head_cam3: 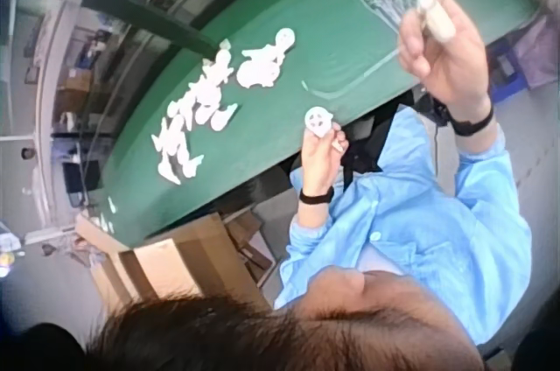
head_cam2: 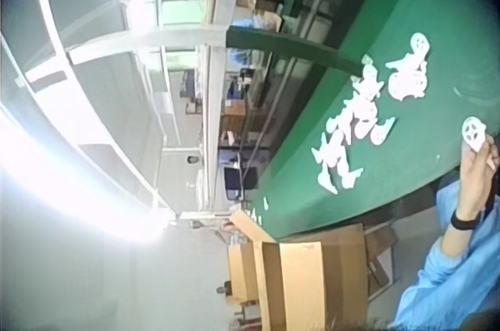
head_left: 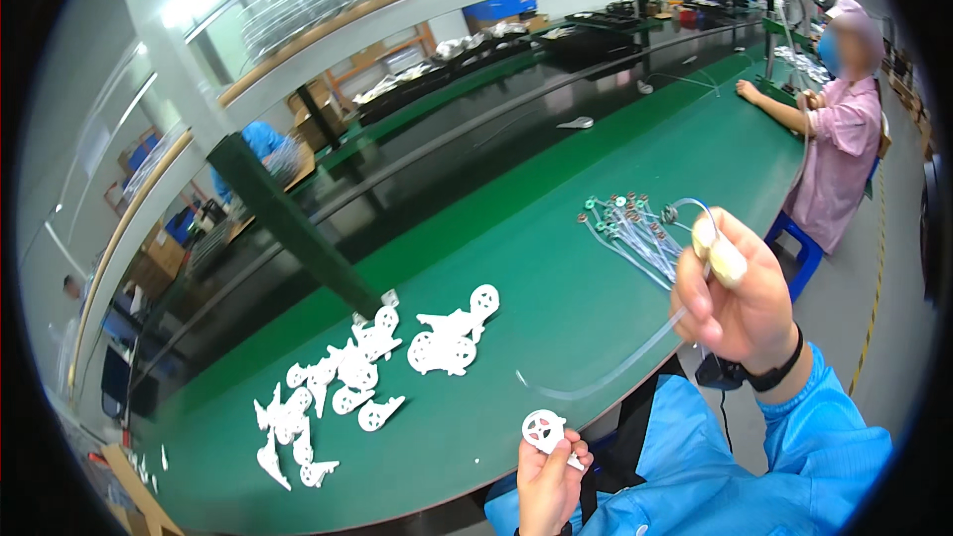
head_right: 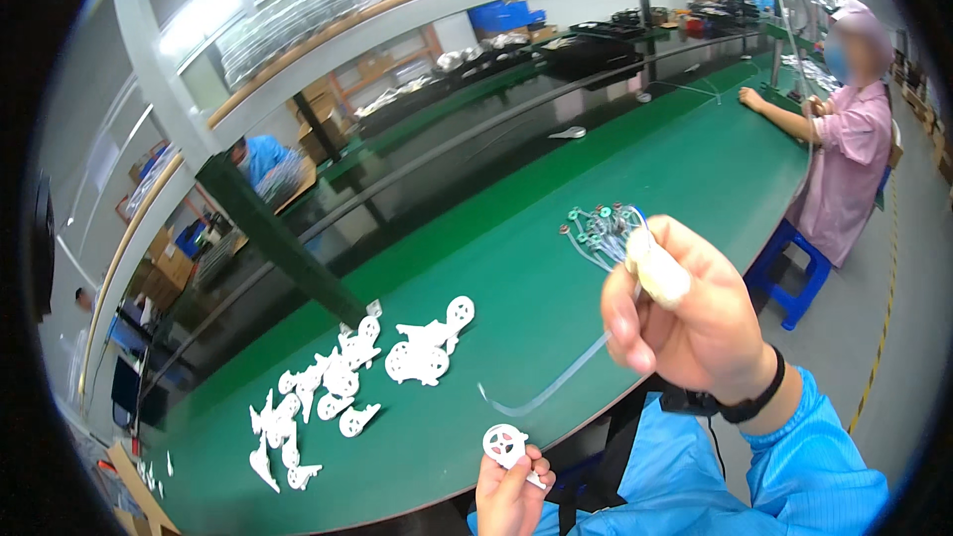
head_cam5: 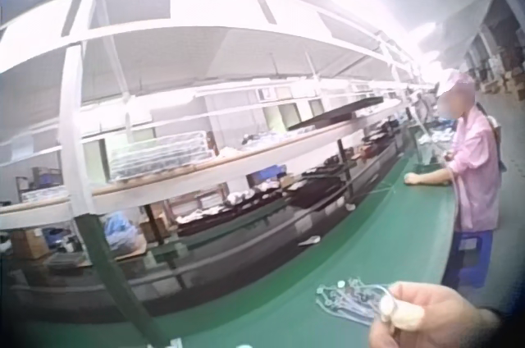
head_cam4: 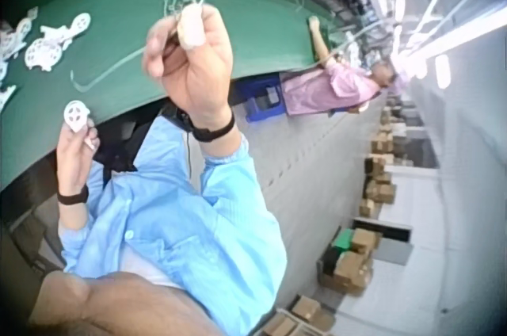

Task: Assembling small white plastic components with wires and metal terminals on an assembly line.

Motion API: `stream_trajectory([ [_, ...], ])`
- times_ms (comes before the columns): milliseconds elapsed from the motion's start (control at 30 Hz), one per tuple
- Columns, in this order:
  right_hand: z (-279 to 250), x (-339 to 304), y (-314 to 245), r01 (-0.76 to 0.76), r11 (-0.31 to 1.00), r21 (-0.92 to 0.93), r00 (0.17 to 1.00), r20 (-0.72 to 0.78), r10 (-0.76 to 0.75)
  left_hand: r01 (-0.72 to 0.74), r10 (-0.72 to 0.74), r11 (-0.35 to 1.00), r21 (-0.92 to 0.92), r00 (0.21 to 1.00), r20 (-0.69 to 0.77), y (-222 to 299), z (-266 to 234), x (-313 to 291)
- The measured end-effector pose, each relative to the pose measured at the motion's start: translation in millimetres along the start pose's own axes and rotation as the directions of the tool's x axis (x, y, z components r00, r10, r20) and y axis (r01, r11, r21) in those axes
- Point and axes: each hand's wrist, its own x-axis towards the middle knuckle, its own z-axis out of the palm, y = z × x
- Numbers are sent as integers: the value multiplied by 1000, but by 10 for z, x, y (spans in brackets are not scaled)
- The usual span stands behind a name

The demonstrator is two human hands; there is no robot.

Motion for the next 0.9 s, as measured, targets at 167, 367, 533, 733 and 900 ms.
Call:
stream_trajectory([
  [167,-56,-351,243,-68,993,99,996,63,62,-49,45,994,-98,998,-44,58,-75,-110],
  [367,-99,-623,124,-89,973,215,995,-20,95,-55,59,988,-143,998,22,-9,-283,-40],
  [533,14,-590,34,-49,967,249,999,1,51,-53,49,993,-101,998,-38,-51,-136,-91],
  [733,97,-612,-41,-4,952,307,988,151,-44,-58,59,998,-5,997,40,-84,-191,-67],
  [900,-57,-630,137,-19,969,246,1000,27,13,-36,29,988,-153,998,-49,-37,-99,-141],
])
